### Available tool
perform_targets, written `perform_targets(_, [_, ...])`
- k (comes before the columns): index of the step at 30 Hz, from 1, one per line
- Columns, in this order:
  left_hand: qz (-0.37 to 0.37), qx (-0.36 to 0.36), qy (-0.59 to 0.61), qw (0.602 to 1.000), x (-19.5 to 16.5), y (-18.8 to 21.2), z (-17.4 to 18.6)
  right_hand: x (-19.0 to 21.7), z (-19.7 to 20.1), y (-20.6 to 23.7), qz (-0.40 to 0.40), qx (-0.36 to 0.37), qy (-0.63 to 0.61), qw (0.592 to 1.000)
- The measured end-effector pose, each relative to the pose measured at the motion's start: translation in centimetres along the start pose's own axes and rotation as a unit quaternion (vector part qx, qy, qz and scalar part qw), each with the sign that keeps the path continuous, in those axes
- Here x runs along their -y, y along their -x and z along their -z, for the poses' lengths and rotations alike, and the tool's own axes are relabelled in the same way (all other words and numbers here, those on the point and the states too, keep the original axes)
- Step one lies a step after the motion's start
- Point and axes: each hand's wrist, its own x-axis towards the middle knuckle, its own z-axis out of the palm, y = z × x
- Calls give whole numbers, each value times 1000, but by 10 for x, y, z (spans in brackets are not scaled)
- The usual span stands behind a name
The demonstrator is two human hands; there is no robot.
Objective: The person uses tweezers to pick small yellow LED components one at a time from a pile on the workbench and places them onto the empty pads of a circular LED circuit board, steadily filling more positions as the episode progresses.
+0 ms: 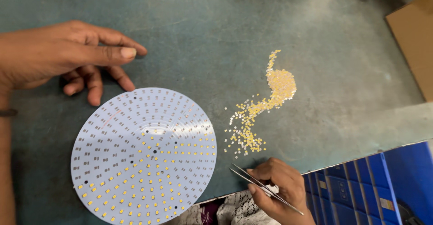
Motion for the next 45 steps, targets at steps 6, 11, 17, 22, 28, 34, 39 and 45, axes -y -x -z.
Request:
perform_targets(6, [1, -24, 1, 1000, -5, 6, -4, 6, -24, -13, -13, -92, 5, 996])
perform_targets(11, [0, -28, -4, 1000, -7, 7, -5, 9, -31, -17, -24, -113, 43, 992])
perform_targets(17, [-11, -25, -3, 1000, -5, 5, -5, 9, -28, -16, -79, -122, 21, 989])
perform_targets(22, [-9, -28, -8, 1000, -4, 5, -5, 7, -28, -16, -46, -108, 28, 993])
perform_targets(28, [-42, 15, 13, 999, -5, 5, -1, 11, -31, -13, -77, -136, 11, 988])
perform_targets(34, [-51, 26, 12, 998, -7, 7, 0, 31, -61, -16, 27, -65, -15, 997])
perform_targets(39, [-79, 39, -6, 996, -13, 7, -4, 39, -69, -36, 34, -14, -9, 999])
perform_targets(45, [-68, 30, -19, 997, -22, 10, -7, 35, -54, -53, 10, 47, -22, 999])
